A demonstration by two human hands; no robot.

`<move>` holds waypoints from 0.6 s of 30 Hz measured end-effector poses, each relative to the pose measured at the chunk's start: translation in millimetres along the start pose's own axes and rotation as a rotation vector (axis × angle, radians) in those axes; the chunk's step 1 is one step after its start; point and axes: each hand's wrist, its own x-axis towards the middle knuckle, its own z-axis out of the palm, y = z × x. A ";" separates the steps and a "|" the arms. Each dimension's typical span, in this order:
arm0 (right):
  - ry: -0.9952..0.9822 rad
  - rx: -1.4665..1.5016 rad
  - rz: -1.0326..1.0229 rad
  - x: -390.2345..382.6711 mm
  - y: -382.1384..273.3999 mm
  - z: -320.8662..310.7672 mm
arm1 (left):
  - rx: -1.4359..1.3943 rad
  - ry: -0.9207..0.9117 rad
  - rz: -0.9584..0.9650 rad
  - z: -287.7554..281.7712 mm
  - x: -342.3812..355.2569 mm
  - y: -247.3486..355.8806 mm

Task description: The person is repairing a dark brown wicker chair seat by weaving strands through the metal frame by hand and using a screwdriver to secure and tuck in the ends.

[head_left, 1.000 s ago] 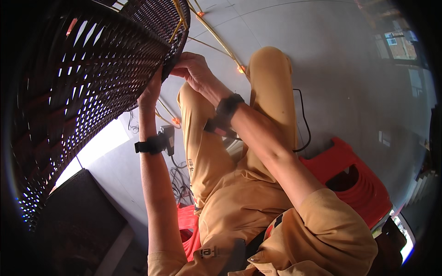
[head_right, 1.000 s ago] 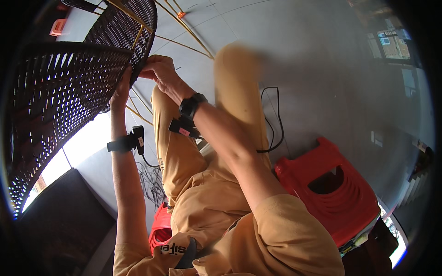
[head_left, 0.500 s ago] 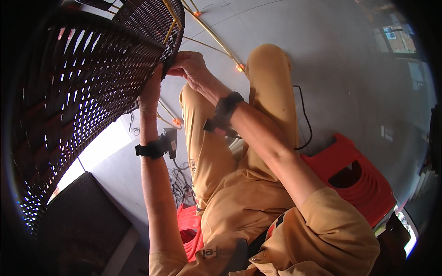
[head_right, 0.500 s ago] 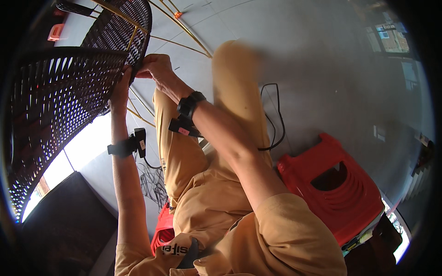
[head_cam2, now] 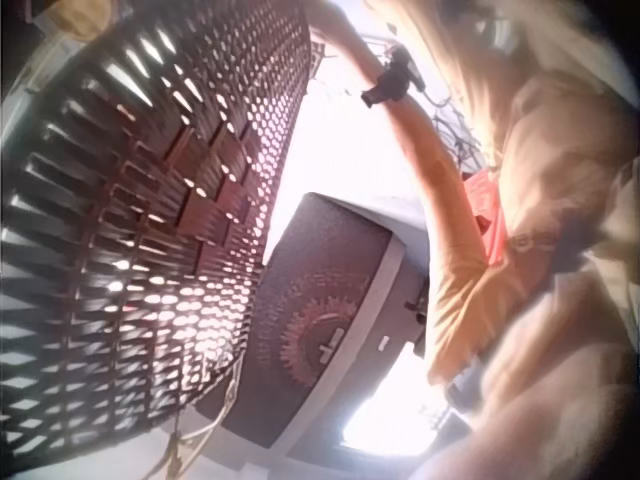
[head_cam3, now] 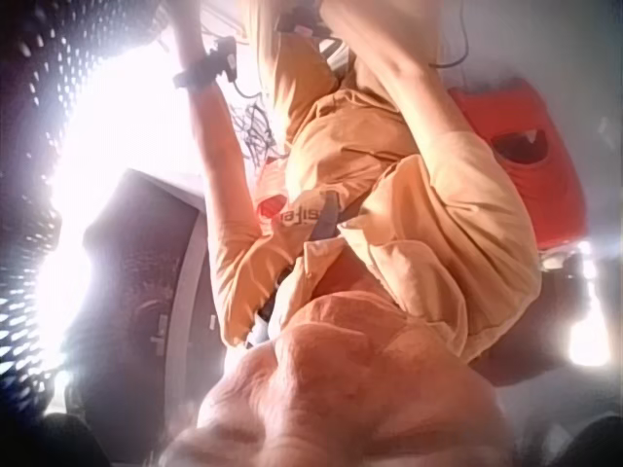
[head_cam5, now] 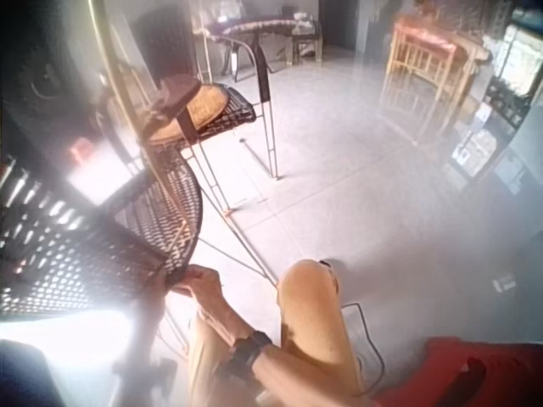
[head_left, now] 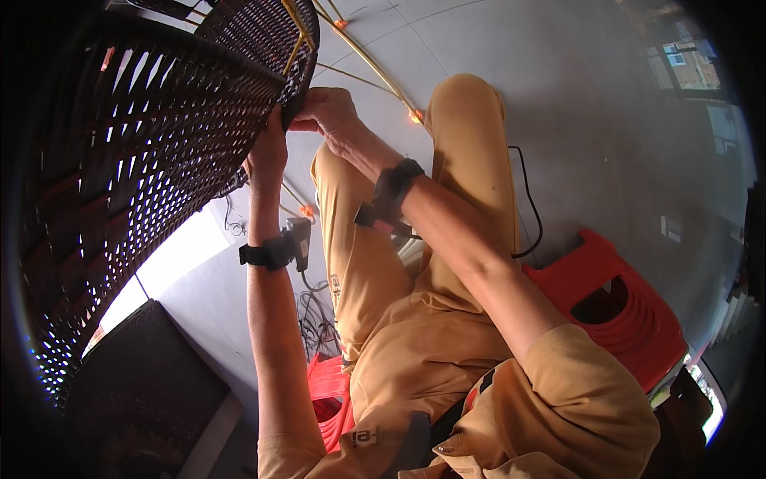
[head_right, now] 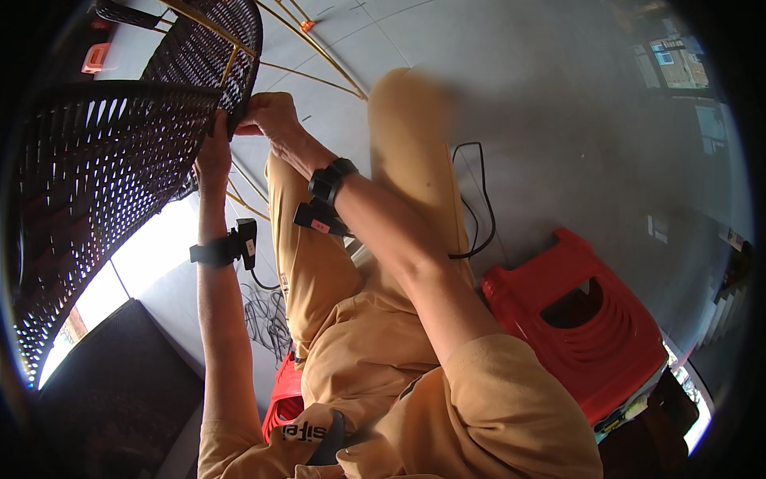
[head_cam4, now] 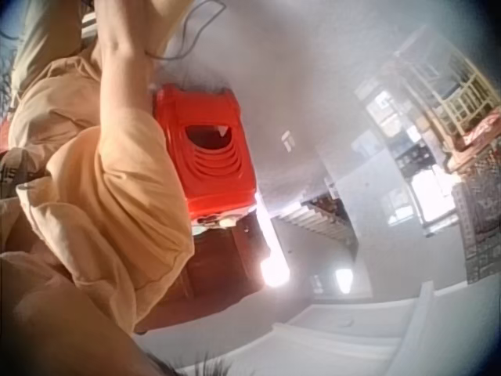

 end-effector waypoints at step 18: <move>0.420 -0.569 -0.451 -7.2 -37.1 -10.9 | 0.017 0.107 -0.175 11.0 -14.1 -35.7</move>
